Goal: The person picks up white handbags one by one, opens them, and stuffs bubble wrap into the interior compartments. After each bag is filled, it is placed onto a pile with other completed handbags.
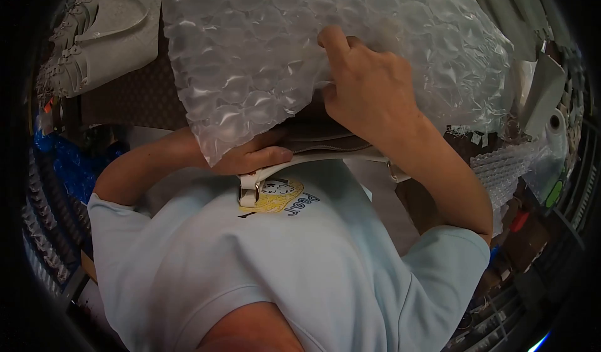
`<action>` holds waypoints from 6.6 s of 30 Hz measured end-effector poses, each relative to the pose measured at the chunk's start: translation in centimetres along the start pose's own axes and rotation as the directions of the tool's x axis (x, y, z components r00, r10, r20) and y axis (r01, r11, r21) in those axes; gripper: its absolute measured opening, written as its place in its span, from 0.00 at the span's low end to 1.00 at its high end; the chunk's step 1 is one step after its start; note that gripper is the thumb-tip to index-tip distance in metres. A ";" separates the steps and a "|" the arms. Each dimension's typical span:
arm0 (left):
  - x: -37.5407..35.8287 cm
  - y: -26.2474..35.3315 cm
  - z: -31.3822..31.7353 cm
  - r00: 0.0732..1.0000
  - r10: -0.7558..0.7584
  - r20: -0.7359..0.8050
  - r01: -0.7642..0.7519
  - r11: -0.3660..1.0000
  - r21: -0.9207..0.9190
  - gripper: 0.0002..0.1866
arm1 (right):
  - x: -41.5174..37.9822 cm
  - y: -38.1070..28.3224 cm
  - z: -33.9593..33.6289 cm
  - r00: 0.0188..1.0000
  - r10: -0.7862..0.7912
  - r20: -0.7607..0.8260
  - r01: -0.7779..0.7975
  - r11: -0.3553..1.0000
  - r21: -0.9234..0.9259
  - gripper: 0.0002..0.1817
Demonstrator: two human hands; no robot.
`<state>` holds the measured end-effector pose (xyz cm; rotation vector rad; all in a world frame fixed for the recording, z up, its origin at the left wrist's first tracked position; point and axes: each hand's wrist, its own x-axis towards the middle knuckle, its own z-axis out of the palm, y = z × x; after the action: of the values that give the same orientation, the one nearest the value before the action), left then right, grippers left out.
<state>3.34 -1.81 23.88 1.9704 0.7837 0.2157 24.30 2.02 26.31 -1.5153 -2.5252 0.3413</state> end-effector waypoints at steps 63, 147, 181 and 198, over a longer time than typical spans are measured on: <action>2.1 -4.9 -1.7 0.727 -0.061 -0.684 0.152 0.986 0.074 0.15 | 2.7 -2.7 2.2 0.392 0.124 0.912 -0.618 0.770 0.161 0.25; 0.1 -1.2 -2.9 0.993 -0.122 -0.006 0.118 0.952 0.284 0.11 | -6.6 -1.1 3.1 0.931 0.206 0.301 -0.230 0.972 0.048 0.09; -2.0 -2.4 -1.8 0.949 0.134 -0.284 0.052 0.826 0.562 0.09 | -4.3 1.8 2.1 0.982 -0.185 0.028 0.179 0.973 0.148 0.09; -1.6 -0.8 -3.6 0.985 -0.157 0.077 0.152 0.986 0.068 0.36 | -4.8 -2.2 -2.4 0.807 -0.108 0.580 0.155 0.987 -0.032 0.38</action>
<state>0.16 0.10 25.35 1.9525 0.8949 0.0184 25.27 -2.98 29.05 -1.4062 -3.1183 0.7998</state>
